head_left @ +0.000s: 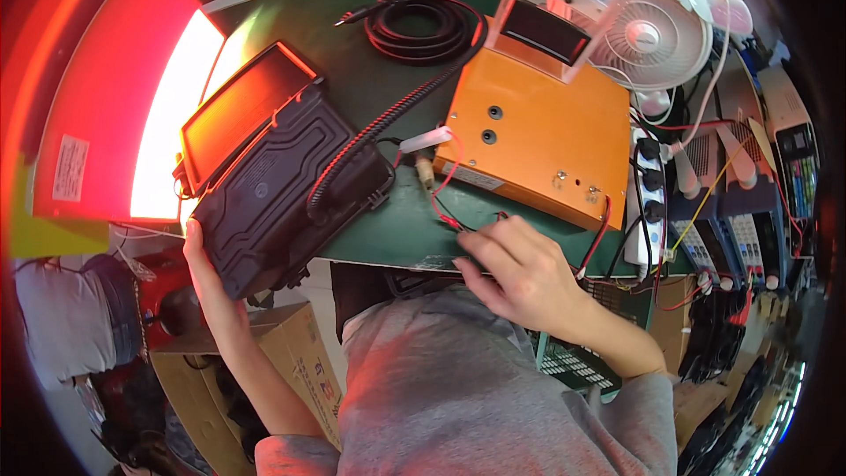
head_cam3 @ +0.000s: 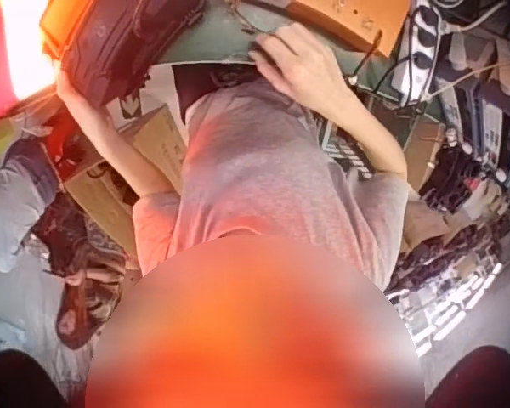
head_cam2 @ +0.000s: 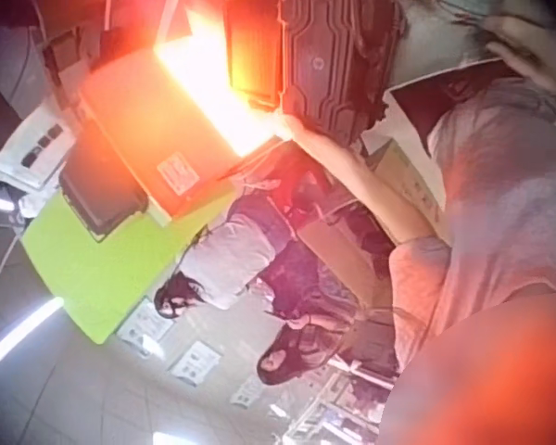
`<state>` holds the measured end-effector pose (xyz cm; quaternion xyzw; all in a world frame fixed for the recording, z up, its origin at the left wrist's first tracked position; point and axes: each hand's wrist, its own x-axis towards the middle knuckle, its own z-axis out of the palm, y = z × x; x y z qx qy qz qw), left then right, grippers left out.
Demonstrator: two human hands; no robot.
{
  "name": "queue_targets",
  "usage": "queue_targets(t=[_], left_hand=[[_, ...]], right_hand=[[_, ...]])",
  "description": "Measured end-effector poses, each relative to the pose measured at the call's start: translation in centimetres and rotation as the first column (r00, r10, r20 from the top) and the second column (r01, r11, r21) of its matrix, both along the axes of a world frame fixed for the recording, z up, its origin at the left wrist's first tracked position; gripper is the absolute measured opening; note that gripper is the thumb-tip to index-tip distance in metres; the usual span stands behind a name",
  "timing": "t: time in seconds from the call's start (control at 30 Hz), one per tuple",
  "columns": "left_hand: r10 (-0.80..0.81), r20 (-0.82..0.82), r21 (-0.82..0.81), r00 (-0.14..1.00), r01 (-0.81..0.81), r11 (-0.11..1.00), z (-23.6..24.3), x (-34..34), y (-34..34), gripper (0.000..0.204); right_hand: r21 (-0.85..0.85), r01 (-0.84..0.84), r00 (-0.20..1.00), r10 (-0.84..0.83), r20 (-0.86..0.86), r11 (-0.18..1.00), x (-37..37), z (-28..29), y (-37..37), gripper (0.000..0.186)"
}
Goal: Testing electrical components and cables using diagnostic equipment at a workbench.
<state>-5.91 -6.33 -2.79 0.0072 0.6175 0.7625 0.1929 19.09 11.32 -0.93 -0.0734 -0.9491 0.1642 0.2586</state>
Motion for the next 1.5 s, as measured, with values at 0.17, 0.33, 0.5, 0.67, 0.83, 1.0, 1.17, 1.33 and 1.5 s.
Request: queue_targets(t=[0.17, 0.33, 0.5, 0.67, 0.83, 1.0, 1.17, 1.33, 1.5], left_hand=[[-0.078, -0.980, -0.162, 0.181, -0.510, 0.845, 2.8, 6.7, 1.0, 0.032], [-0.534, -0.823, -0.543, -0.192, -0.007, 0.839, 1.4, 9.6, 6.6, 0.044], [-0.704, -0.670, -0.702, -0.237, -0.108, 0.704, 0.3, 8.9, 10.0, 0.036], [-0.599, -0.785, -0.604, -0.157, -0.021, 0.797, -1.0, 8.5, 9.5, 0.031], [-0.622, -0.783, -0.613, 0.015, 0.145, 0.776, -0.6, 10.0, 9.9, 0.035], [-0.673, -0.738, -0.674, -0.046, 0.079, 0.734, -1.3, 10.0, 10.2, 0.029], [-0.430, -0.893, -0.422, 0.129, 0.086, 0.902, -0.4, 10.1, 10.8, 0.031], [-0.493, -0.870, -0.472, 0.013, 0.265, 0.841, -0.1, 9.4, 11.5, 0.032], [-0.486, -0.872, -0.469, 0.061, 0.188, 0.863, 1.1, 9.7, 11.9, 0.027]], right_hand=[[-0.033, 0.273, 0.960, -0.274, -0.062, 0.962, -0.9, -1.0, -0.4, 0.033], [-0.170, 0.314, 0.947, -0.320, -0.010, 0.934, -2.5, -1.9, -0.5, 0.035], [-0.345, 0.307, 0.952, -0.283, 0.121, 0.887, -2.1, -0.6, 0.1, 0.019], [-0.651, 0.321, 0.947, -0.214, 0.241, 0.688, 0.9, 1.6, 0.7, 0.017], [-0.721, 0.242, 0.970, -0.135, 0.204, 0.649, 2.0, 1.3, 1.2, 0.022], [-0.548, 0.453, 0.891, -0.351, 0.287, 0.703, 1.4, 2.1, 0.4, 0.026], [-0.279, 0.515, 0.854, -0.460, 0.243, 0.811, 1.2, 1.8, 0.5, 0.031], [-0.085, 0.415, 0.910, -0.411, 0.058, 0.906, 1.0, 2.2, 0.6, 0.038], [-0.080, 0.340, 0.939, -0.343, -0.022, 0.937, -0.4, 2.3, 1.1, 0.040]])
